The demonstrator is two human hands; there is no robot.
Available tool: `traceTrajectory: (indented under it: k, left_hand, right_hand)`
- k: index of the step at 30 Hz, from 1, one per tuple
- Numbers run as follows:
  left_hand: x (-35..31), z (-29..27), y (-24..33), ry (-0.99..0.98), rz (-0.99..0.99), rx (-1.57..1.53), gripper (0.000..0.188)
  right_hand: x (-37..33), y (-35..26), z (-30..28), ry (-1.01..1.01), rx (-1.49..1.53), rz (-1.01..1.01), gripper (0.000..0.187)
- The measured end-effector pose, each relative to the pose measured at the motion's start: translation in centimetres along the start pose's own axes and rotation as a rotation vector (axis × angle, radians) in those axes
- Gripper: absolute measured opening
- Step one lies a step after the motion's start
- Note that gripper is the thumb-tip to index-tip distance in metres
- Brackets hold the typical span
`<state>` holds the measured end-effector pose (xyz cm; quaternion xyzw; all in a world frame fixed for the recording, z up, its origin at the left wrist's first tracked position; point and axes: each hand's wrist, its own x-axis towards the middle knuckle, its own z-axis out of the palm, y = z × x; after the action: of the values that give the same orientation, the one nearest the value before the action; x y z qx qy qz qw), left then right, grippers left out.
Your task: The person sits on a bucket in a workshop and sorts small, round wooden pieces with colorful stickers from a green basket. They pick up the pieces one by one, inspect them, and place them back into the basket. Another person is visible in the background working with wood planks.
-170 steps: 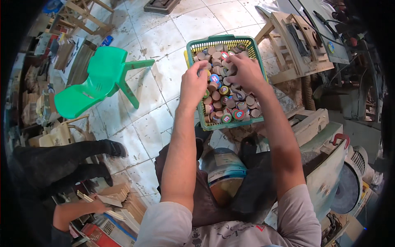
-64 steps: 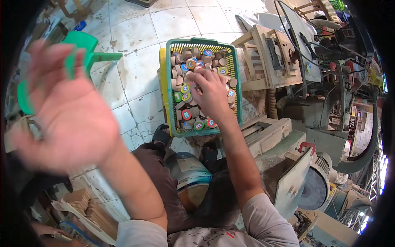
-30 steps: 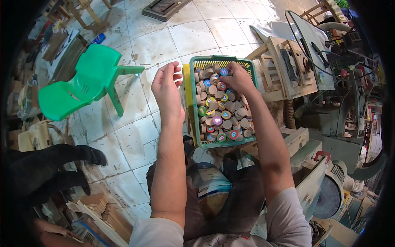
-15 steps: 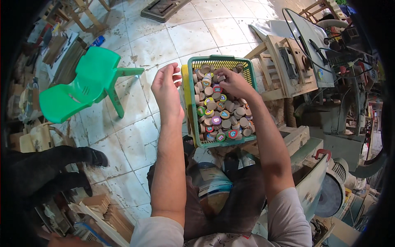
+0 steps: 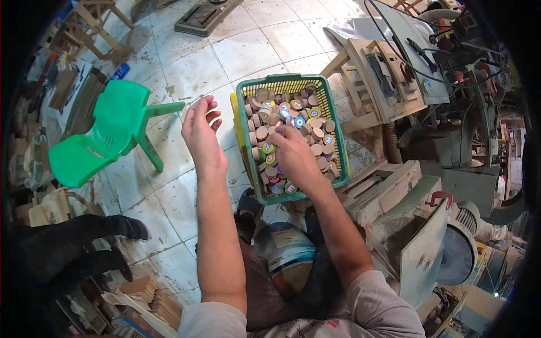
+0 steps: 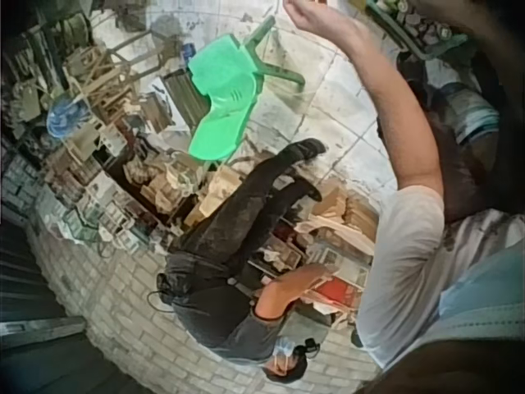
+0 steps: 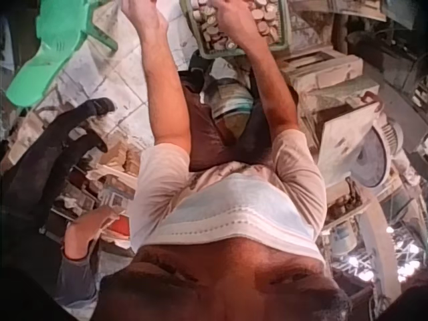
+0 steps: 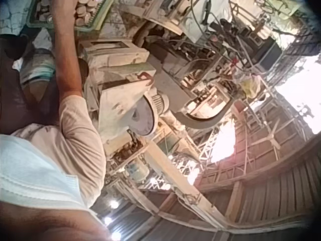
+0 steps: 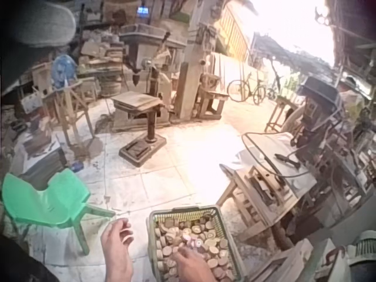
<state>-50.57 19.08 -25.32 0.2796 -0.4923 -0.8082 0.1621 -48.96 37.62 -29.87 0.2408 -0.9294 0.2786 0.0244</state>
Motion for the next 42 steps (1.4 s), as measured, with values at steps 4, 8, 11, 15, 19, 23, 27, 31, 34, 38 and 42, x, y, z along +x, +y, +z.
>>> traceTrajectory:
  k: [4,8,11,15,19,23,27,31,34,38,42]
  left_hand:
    - [0.0,-0.1,-0.1,0.003,-0.006,0.0,0.024]
    - [0.1,-0.1,-0.3,-0.007,-0.01,-0.005,0.024]
    - [0.0,-0.2,-0.1,0.008,-0.015,-0.003,0.024]
    - [0.0,-0.3,0.1,0.008,-0.011,-0.016,0.024]
    - [0.0,-0.4,0.1,0.007,-0.012,-0.02,0.024]
    - [0.0,0.0,0.1,0.006,-0.02,-0.028,0.025]
    - [-0.1,0.0,0.2,0.012,-0.022,-0.027,0.025]
    - [-0.1,0.0,0.3,0.013,-0.02,-0.028,0.025]
    - [-0.1,-0.1,0.3,0.012,-0.017,-0.029,0.025]
    - [-0.1,-0.1,0.3,0.012,-0.009,-0.039,0.025]
    - [-0.1,0.1,0.5,0.045,-0.007,-0.05,0.02]
  right_hand:
    - [-1.7,-1.6,-1.1,-0.004,-0.007,0.062,0.026]
    - [-2.9,-2.5,-2.3,-0.037,0.081,0.111,0.024]
    - [-3.2,-2.3,-3.5,-0.033,0.151,0.079,0.02]
    - [-2.7,-1.0,-6.7,0.014,0.301,0.197,0.013]
    - [-0.9,3.5,-7.4,0.073,0.185,0.365,0.021]
    - [-0.7,6.2,-5.0,0.125,-0.251,0.224,0.042]
    - [0.6,5.5,-3.6,0.005,-0.194,0.409,0.054]
    - [0.6,6.3,-2.7,0.038,-0.219,0.387,0.053]
    - [0.8,5.9,-2.6,0.039,-0.19,0.445,0.051]
    - [1.1,5.5,-3.0,-0.021,-0.164,0.524,0.048]
    - [0.7,5.9,-0.4,0.195,-0.251,0.314,0.045]
